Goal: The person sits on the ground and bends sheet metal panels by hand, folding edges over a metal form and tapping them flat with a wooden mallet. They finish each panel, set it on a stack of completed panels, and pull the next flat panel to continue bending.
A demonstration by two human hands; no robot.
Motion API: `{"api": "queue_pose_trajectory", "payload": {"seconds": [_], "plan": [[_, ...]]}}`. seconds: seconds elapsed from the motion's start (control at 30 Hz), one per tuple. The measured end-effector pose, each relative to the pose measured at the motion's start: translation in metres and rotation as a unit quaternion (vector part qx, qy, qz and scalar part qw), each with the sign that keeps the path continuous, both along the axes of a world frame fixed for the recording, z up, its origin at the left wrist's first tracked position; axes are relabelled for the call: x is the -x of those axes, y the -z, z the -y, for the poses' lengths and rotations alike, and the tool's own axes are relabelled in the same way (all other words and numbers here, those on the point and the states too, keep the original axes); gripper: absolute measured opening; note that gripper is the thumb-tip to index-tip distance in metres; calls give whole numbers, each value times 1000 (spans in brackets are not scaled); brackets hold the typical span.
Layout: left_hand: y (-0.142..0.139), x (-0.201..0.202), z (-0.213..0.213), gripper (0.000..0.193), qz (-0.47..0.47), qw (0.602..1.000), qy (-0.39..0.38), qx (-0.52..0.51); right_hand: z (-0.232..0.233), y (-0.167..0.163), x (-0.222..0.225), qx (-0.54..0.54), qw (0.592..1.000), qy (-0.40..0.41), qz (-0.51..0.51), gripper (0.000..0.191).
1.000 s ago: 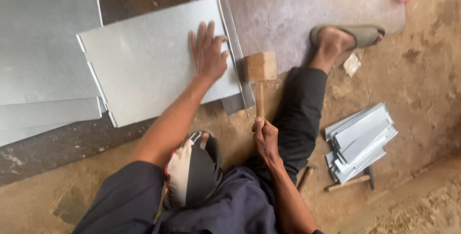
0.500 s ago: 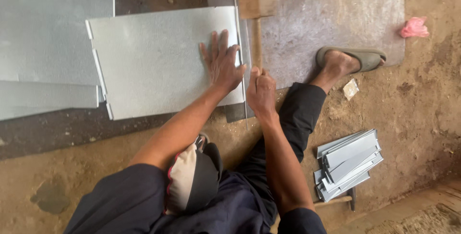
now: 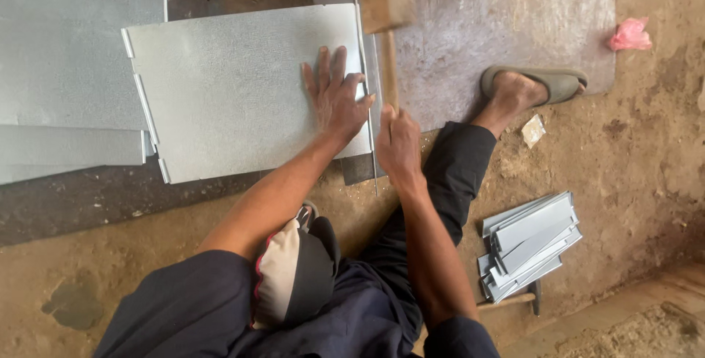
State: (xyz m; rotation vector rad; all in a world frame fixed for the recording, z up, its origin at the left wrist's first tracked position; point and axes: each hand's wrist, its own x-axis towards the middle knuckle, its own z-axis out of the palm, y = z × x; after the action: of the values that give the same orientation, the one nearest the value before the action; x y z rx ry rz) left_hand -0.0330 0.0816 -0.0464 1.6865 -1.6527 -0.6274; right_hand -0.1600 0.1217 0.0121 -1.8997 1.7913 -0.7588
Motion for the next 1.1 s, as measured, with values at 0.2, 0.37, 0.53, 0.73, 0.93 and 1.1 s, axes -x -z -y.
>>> {"api": "queue_pose_trajectory", "payload": {"seconds": [0.2,0.37,0.53,0.73,0.93,1.1], "plan": [[7,1,-1,30,-3,1000,2,6,-35,-4,9,-23,999,2,-26,45],[9,1,0,31,0,1000,2,14,-41,-4,17,-64,996,-3,-56,49],[6,1,0,28,6,1000,7,-1,-35,0,18,17,1000,3,26,47],[3,-2,2,27,-1,999,18,-31,-15,11,13,-18,1000,23,6,48],[3,-3,2,27,6,1000,13,-12,5,16,10,8,1000,-4,0,47],[0,-3,3,29,8,1000,12,-16,11,19,8,-48,993,11,104,47]]}}
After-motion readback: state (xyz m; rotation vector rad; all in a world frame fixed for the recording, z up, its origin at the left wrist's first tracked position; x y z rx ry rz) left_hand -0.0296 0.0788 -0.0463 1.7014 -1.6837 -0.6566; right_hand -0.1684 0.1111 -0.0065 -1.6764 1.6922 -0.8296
